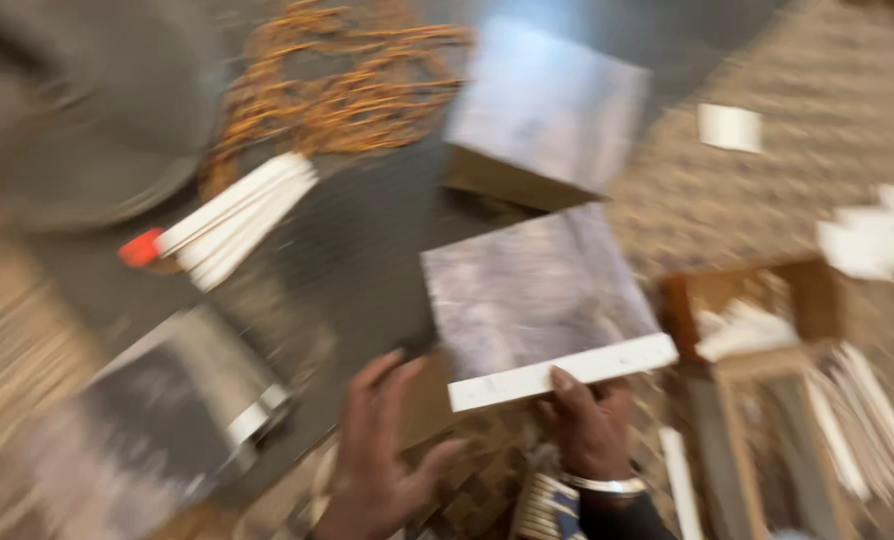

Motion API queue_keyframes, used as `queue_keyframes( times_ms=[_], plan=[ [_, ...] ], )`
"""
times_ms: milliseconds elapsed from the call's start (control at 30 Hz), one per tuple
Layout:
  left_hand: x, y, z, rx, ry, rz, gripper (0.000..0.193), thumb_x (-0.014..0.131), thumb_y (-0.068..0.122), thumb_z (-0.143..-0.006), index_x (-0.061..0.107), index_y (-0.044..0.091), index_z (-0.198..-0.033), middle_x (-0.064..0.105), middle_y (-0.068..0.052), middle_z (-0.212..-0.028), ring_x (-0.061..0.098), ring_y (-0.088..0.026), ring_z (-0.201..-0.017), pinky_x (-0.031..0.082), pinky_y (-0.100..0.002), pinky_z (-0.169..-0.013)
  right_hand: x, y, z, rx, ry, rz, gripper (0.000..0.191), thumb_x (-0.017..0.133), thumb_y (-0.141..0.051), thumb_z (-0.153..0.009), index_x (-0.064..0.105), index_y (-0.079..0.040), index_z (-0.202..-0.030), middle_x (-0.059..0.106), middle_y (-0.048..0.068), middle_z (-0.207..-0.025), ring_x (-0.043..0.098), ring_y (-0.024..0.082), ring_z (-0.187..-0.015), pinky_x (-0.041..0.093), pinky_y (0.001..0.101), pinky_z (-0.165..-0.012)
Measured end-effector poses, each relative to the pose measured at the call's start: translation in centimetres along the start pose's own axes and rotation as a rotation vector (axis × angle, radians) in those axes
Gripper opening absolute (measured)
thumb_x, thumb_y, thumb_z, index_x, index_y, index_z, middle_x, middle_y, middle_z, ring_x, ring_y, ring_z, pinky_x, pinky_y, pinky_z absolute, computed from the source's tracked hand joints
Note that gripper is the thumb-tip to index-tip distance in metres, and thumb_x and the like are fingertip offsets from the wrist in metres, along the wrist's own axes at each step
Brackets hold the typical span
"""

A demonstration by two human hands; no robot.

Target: The person places a thin white wooden strip along the edge of a square marble-look tile, positions small nails on the strip, and hammers the nails in with a claw hammer, repeating the process on successive tiles and moving finished tiles aside.

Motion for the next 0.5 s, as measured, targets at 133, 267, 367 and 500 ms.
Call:
queue_keyframes(
  times_ms=[133,267,367,500],
  plan=[
    [-2.1,3.5,-0.6,0.323,0.096,-0.278,0.087,0.079,0.046,-0.085,0.046,0.0,-0.15,0.048,-0.023,-0.145,0.045,-0.039,-0.136,0.037,-0.055,-0.113,5.3,1.7,0.6,0.087,-0.304,0.123,0.023,0.071,-0.013,-0.094,0.067,0.008,-0.103,0.074,0.016,-0.087,0.073,0.023,-0.075,0.062,0.0363,-0.069],
    [-5.0,4.0,-1.1,0.322,0.239,-0.493,0.063,0.077,0.015,-0.092,0.054,0.0,-0.148,0.059,-0.02,-0.143,0.059,-0.036,-0.135,0.051,-0.05,-0.114,11.9,0.7,1.0,-0.042,-0.528,0.484,0.031,0.076,-0.017,-0.091,0.073,0.009,-0.107,0.078,0.02,-0.088,0.074,0.024,-0.074,0.059,0.0366,-0.065],
    [-10.1,3.2,0.6,0.198,0.322,-0.297,0.052,0.074,0.011,-0.094,0.058,0.001,-0.142,0.066,-0.021,-0.136,0.068,-0.033,-0.12,0.059,-0.043,-0.101,17.9,-2.1,2.3,-0.067,-0.868,0.248,0.042,0.075,-0.021,-0.095,0.064,0.007,-0.124,0.077,0.023,-0.108,0.062,0.021,-0.053,0.051,0.0357,-0.053],
    [-21.1,0.3,4.1,-0.012,0.309,-0.193,0.042,0.077,0.031,-0.088,0.071,0.011,-0.125,0.075,-0.011,-0.12,0.074,-0.022,-0.104,0.06,-0.038,-0.09,21.0,-7.7,3.4,-0.357,-0.968,0.31,0.064,0.064,-0.029,-0.101,0.042,-0.005,-0.156,0.067,0.019,-0.137,0.07,0.027,-0.121,0.062,0.04,-0.098]
  ],
)
Point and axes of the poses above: each hand's wrist, its own z-axis away from the middle knuckle, its own x-axis out of the palm, y = z × x, the point moved 7 cm from there along -z, towards the middle knuckle
